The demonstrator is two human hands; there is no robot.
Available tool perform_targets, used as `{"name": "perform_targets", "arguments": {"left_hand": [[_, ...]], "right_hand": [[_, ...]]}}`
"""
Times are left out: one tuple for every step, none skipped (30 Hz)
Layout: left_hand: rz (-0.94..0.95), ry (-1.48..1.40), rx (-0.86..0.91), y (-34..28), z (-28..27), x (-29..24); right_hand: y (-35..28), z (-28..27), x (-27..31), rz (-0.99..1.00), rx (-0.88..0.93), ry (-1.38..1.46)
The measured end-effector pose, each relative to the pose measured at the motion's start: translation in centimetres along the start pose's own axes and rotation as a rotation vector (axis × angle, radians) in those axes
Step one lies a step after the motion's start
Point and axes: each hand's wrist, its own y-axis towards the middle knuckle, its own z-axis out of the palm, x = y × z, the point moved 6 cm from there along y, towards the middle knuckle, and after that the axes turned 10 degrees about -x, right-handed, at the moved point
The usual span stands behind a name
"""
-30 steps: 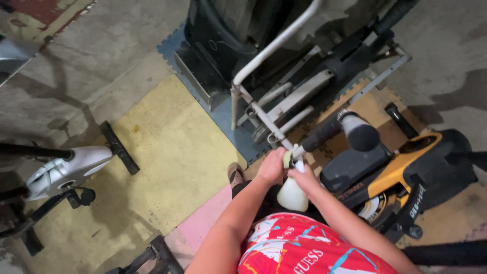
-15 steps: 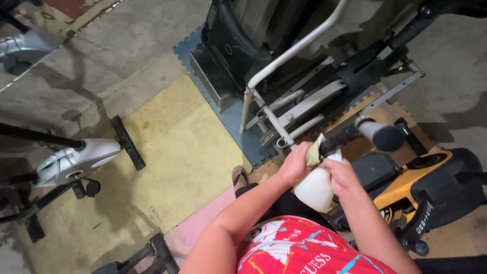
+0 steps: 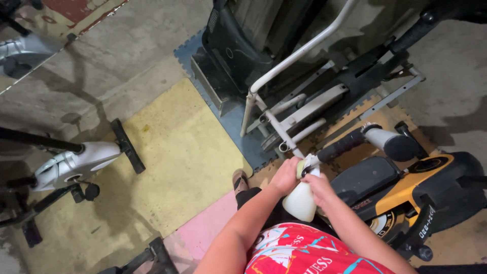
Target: Cleaning and wiping down various gym machines, including a stationary bike and elliptical, using a cleaning spray and a cloth.
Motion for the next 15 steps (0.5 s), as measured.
{"name": "perform_targets", "arguments": {"left_hand": [[-0.009, 0.027, 0.003, -0.5, 0.4, 0.8], [-0.009, 0.027, 0.0, -0.7, 0.2, 0.7], [0.014, 0.023, -0.019, -0.8, -0.2, 0.5], [0.036, 0.02, -0.04, -1.0, -0.5, 0.2], [0.035, 0.019, -0.044, -1.4, -0.4, 0.8], [0.011, 0.05, -0.016, -1.7, 0.0, 1.6], [-0.013, 0.081, 0.013, -1.9, 0.3, 2.4], [-0.014, 0.08, 0.011, -2.0, -0.1, 2.3], [-0.024, 0.1, 0.039, -2.2, -0.3, 2.4], [-0.033, 0.121, 0.065, -2.2, -0.7, 2.6], [-0.033, 0.12, 0.061, -2.4, -0.2, 3.4], [-0.024, 0.152, 0.093, -2.6, 0.4, 4.2], [-0.016, 0.184, 0.125, -2.8, 1.0, 5.0], [-0.015, 0.181, 0.128, -2.6, 0.5, 5.1], [-0.027, 0.198, 0.158, -2.4, 0.3, 5.3]], "right_hand": [[0.1, 0.2, -0.6, 0.033, 0.019, -0.007], [0.2, 0.3, -0.8, 0.032, 0.021, -0.01], [0.2, 0.5, -1.2, 0.056, 0.025, -0.014], [0.2, 0.7, -1.5, 0.08, 0.03, -0.02], [0.5, 0.4, -2.4, 0.079, 0.032, -0.024], [1.1, 0.3, -2.9, 0.032, 0.043, -0.048], [1.7, 0.1, -3.3, -0.016, 0.053, -0.071], [1.2, 0.1, -3.4, -0.016, 0.054, -0.074], [0.6, 0.2, -3.1, -0.081, 0.063, -0.129], [0.2, 0.5, -2.7, -0.149, 0.075, -0.184], [-0.4, 0.5, -2.4, -0.152, 0.077, -0.187], [-1.1, 0.8, -1.9, -0.222, 0.076, -0.257], [-1.8, 1.0, -1.3, -0.293, 0.075, -0.327], [-2.4, 0.9, -0.9, -0.293, 0.071, -0.326], [-3.0, 0.9, -0.4, -0.313, 0.067, -0.373]]}}
